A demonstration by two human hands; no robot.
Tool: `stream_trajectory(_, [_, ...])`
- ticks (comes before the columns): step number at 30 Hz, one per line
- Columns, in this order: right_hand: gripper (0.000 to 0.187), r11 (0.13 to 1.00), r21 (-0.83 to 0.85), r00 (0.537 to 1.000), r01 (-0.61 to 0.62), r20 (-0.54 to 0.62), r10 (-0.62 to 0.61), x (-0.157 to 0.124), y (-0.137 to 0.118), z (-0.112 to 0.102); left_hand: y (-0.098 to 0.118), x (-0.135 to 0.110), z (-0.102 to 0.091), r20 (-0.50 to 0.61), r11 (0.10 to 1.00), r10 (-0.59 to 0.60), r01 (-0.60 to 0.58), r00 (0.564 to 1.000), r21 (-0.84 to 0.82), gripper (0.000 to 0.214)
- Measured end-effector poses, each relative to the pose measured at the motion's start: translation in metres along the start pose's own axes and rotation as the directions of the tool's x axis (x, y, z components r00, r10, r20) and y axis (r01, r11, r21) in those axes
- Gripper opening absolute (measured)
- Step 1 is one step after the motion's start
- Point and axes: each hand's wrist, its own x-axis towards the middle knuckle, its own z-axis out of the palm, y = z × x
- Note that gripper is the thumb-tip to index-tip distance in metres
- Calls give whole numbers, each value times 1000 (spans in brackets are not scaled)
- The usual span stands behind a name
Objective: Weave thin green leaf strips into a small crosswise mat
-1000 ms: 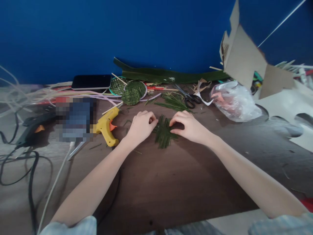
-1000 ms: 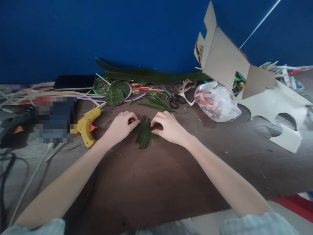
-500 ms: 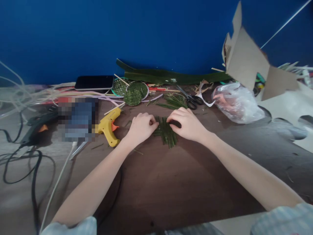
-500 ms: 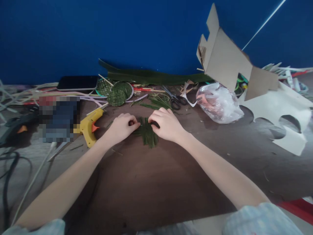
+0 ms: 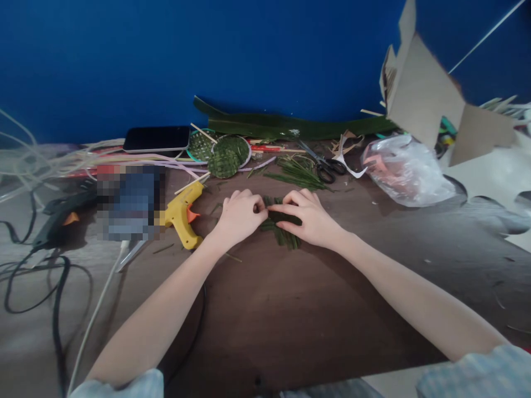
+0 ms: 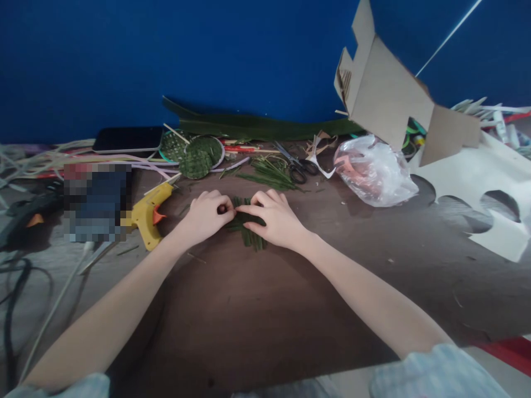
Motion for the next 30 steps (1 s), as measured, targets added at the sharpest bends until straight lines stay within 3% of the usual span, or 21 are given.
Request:
stream_trajectory(19, [32,999,-44,1000,17,-3,-17,0,1,0,-2,2,-5,21,996,-5,7,1000,-84,14])
stream_trajectory(30, [32,999,-32,1000,18,-1,-18,0,2,0,-1,2,-4,52,999,34,-35,998,4,15])
